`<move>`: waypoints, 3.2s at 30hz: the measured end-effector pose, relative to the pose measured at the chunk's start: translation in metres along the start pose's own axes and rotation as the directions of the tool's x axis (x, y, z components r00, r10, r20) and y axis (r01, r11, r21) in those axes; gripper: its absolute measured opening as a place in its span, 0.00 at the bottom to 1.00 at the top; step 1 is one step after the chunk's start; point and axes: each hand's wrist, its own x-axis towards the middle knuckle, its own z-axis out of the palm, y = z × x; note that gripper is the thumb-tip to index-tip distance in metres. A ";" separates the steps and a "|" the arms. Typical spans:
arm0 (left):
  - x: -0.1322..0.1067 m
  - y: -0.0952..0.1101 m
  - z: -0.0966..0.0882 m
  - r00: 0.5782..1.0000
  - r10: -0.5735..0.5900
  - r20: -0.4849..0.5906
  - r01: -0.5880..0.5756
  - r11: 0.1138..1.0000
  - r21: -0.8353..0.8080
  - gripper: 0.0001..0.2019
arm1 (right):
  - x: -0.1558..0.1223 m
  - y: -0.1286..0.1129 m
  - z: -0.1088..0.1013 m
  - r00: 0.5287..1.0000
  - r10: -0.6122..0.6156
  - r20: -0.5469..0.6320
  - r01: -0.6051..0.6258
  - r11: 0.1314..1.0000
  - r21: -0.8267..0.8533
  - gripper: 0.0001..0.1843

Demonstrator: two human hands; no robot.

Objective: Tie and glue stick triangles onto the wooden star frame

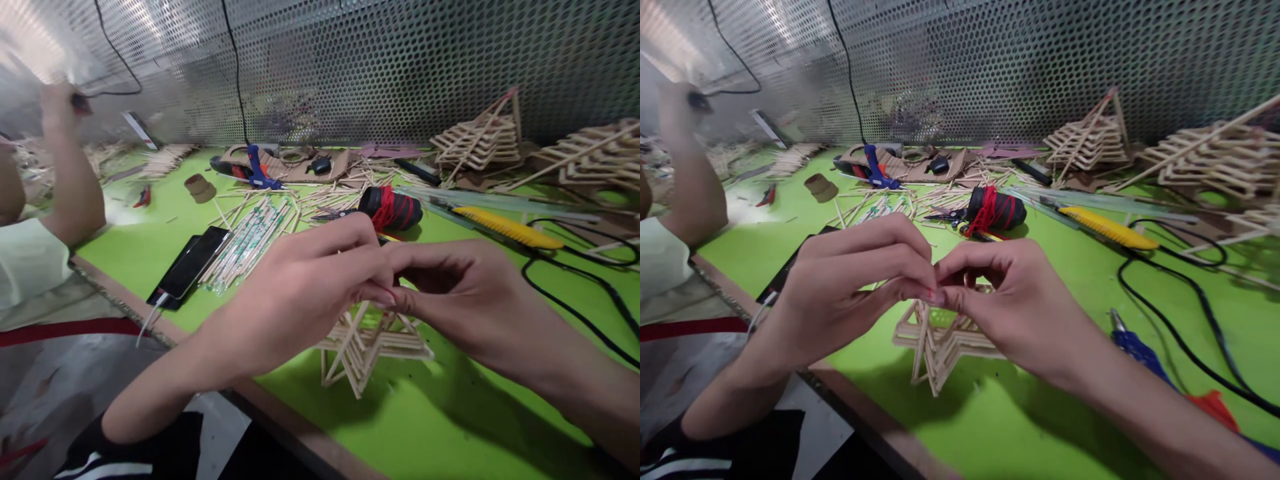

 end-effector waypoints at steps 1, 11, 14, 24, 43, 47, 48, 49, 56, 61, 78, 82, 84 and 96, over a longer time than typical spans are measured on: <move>0.000 0.001 0.001 1.000 -0.002 0.009 0.002 1.000 0.001 0.06 | 0.000 -0.001 0.001 1.000 0.005 -0.021 -0.005 1.000 -0.022 0.09; -0.002 0.009 0.008 0.999 -0.026 0.044 0.021 0.995 0.097 0.12 | -0.010 -0.001 0.003 0.961 -0.228 -0.158 0.176 0.941 -0.289 0.09; -0.001 0.012 0.007 0.997 -0.037 0.070 0.026 0.990 0.141 0.10 | -0.019 -0.004 0.005 0.929 -0.336 -0.154 0.202 0.812 -0.548 0.09; 0.002 0.016 0.004 0.983 -0.047 0.179 0.002 0.971 0.241 0.09 | -0.037 -0.030 0.003 0.896 -0.435 -0.085 0.170 0.514 -0.841 0.06; -0.012 0.010 0.017 0.999 0.017 -0.031 -0.012 0.988 0.157 0.07 | -0.027 -0.031 0.001 0.947 -0.311 -0.084 0.153 0.663 -0.733 0.09; -0.017 0.008 0.020 0.996 -0.021 -0.082 0.024 0.999 0.039 0.03 | -0.029 -0.028 0.004 0.951 -0.300 -0.072 0.149 0.650 -0.745 0.09; -0.018 0.007 0.020 0.996 -0.038 -0.087 0.039 0.999 0.008 0.05 | -0.029 -0.028 0.004 0.950 -0.306 -0.067 0.156 0.649 -0.744 0.08; -0.019 0.007 0.020 0.994 -0.062 -0.086 0.061 0.998 -0.021 0.06 | -0.029 -0.027 0.004 0.948 -0.309 -0.069 0.159 0.653 -0.741 0.07; -0.018 0.002 0.022 0.987 -0.134 -0.083 0.119 0.980 -0.161 0.05 | -0.025 -0.027 0.003 0.955 -0.277 -0.104 0.133 0.715 -0.686 0.11; -0.017 0.002 0.023 0.981 -0.162 -0.111 0.134 0.965 -0.227 0.03 | -0.020 -0.025 0.002 0.945 -0.317 -0.073 0.181 0.698 -0.693 0.09; -0.026 0.008 0.029 0.974 -0.017 -0.228 0.023 0.999 0.024 0.05 | -0.023 -0.023 0.007 0.936 -0.336 -0.105 0.207 0.768 -0.606 0.06; -0.027 0.005 0.036 0.971 0.003 -0.241 0.006 0.999 0.036 0.07 | -0.022 -0.024 0.006 0.943 -0.319 -0.093 0.210 0.789 -0.577 0.06; -0.026 0.003 0.039 0.961 0.005 -0.278 0.006 0.999 0.037 0.07 | -0.022 -0.023 0.005 0.953 -0.293 -0.071 0.206 0.805 -0.556 0.05; -0.028 -0.013 0.046 0.946 -0.104 -0.308 0.072 0.991 -0.114 0.06 | -0.013 -0.011 0.004 0.932 -0.362 0.020 0.292 0.716 -0.634 0.05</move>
